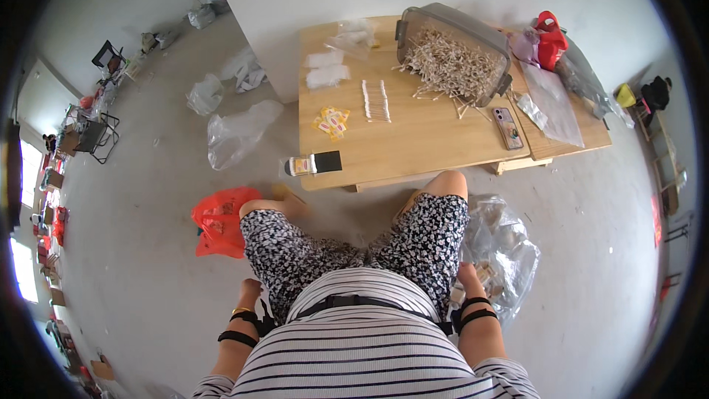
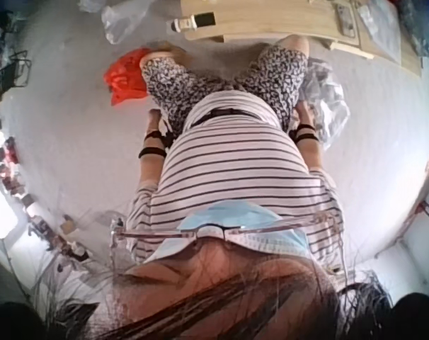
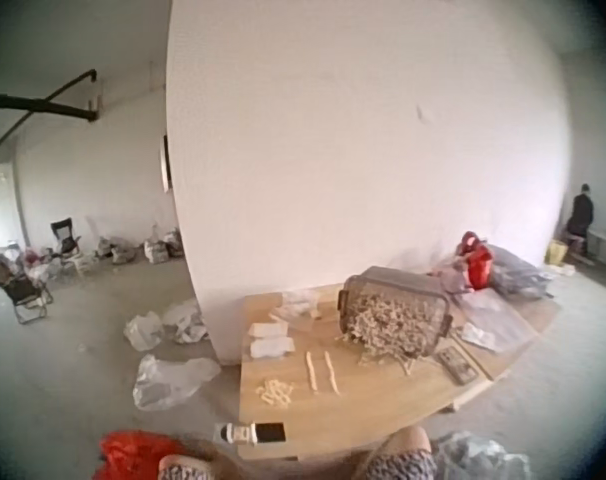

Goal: Sorting, arranging, and packing cotton swabs into small plastic bags.

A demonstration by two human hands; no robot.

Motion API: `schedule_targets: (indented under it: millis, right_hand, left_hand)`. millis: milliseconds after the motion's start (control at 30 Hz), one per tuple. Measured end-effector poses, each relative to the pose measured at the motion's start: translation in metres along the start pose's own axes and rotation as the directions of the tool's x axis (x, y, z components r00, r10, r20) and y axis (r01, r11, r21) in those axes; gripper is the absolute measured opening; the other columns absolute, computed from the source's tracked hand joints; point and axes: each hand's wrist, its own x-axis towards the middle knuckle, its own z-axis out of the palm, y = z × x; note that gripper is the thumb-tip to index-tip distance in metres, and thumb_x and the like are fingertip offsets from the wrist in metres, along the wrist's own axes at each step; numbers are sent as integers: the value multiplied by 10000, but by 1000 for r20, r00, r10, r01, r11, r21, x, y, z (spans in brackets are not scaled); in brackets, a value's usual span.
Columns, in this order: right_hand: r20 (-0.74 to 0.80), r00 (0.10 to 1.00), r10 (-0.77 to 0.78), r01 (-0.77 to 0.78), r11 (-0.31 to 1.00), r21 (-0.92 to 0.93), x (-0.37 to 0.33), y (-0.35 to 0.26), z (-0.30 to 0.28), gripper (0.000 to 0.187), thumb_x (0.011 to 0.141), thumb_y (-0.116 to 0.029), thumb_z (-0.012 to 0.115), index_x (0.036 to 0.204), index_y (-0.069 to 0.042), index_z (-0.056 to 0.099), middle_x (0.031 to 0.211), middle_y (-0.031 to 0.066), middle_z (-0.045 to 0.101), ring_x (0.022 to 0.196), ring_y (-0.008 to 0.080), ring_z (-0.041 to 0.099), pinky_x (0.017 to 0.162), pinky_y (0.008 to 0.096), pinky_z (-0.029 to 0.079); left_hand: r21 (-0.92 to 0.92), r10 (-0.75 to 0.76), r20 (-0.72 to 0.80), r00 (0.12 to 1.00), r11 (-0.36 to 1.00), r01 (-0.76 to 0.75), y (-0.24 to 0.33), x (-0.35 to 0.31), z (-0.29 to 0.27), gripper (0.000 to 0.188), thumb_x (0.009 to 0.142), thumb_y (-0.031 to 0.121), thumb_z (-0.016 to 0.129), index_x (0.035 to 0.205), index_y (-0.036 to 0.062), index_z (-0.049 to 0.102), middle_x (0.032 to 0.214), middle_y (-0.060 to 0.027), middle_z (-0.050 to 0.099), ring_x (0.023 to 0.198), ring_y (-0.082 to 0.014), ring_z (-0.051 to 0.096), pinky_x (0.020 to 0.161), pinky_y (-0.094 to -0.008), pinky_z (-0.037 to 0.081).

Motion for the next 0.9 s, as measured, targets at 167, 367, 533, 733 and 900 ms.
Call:
schedule_targets:
  millis: [167,367,533,733,900]
  right_hand:
    - [32,990,138,-140,985,100,12,17,23,422,882,-422,621,1031,-48,745,1009,260,711,1001,399,687,890,436,515]
    - [44,999,7,-9,998,57,20,45,44,373,860,-370,658,1026,-48,746,979,235,724,982,388,695,867,420,523]
    - [132,976,174,-208,929,308,6,54,41,359,849,-349,668,1002,-34,744,960,229,728,974,363,704,838,425,524]
    - [117,961,251,-248,968,-47,12,-11,-16,419,858,-429,611,1039,-83,762,1102,231,703,1103,401,628,976,436,461]
    - [-561,809,178,-74,976,203,62,-95,-119,243,871,-305,653,944,-96,752,993,156,701,1073,358,599,983,453,435]
  left_hand:
    - [-518,-380,-127,916,813,265,4,-8,5,244,832,265,657,932,63,751,946,-223,724,941,-409,691,854,-473,543]
    - [-664,-569,15,822,609,434,26,-40,-15,221,837,259,651,945,98,756,947,-208,727,939,-401,693,854,-469,543]
    - [-567,-522,17,853,697,438,40,-30,-32,218,827,239,645,951,92,748,952,-210,724,941,-410,687,850,-467,541]
    - [-541,-517,-116,848,749,383,29,-11,-34,226,827,209,628,982,82,734,1002,-217,714,990,-417,668,862,-476,530]
    - [-987,-695,-39,718,138,80,15,36,-99,292,930,313,643,944,29,711,738,-50,619,682,-146,543,646,-327,457]
